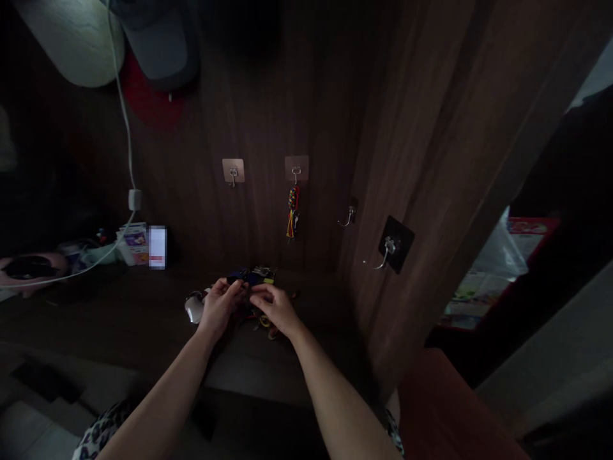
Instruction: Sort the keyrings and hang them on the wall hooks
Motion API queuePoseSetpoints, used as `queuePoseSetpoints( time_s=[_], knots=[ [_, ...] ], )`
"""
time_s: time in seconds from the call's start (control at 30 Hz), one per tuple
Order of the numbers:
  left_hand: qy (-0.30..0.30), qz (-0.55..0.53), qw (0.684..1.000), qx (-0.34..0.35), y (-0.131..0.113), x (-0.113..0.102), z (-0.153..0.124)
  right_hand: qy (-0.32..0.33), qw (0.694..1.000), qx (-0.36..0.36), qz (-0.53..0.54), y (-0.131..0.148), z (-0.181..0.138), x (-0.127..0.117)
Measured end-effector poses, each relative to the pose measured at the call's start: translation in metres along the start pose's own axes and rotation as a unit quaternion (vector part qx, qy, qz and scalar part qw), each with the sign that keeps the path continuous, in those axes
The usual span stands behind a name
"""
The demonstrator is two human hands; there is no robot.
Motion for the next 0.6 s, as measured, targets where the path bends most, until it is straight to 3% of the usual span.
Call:
queuePoseSetpoints(
  time_s=[0.23,0.43,0.6],
  knots=[
    [0.043,-0.037,0.998,-0.022,0.002,0.008,-0.002,0.029,0.999,0.038,0.012,-0.009,-0.002,0.012],
    [-0.016,-0.047,0.999,0.002,0.001,-0.009,0.004,-0.010,0.998,0.046,0.038,-0.007,-0.001,-0.001],
    [-0.010,-0.028,0.999,-0.013,0.006,-0.011,0.006,-0.030,0.995,0.056,0.072,-0.008,0.000,-0.006]
  ],
)
Point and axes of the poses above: each hand's wrist, its own z-axis towards the middle knuckle, its own x-axis out of the palm, y = z × x, the point moved 8 cm from there along z, towards the middle knuckle, and after that the axes turned 6 degrees about -x, right-handed, at the moved point
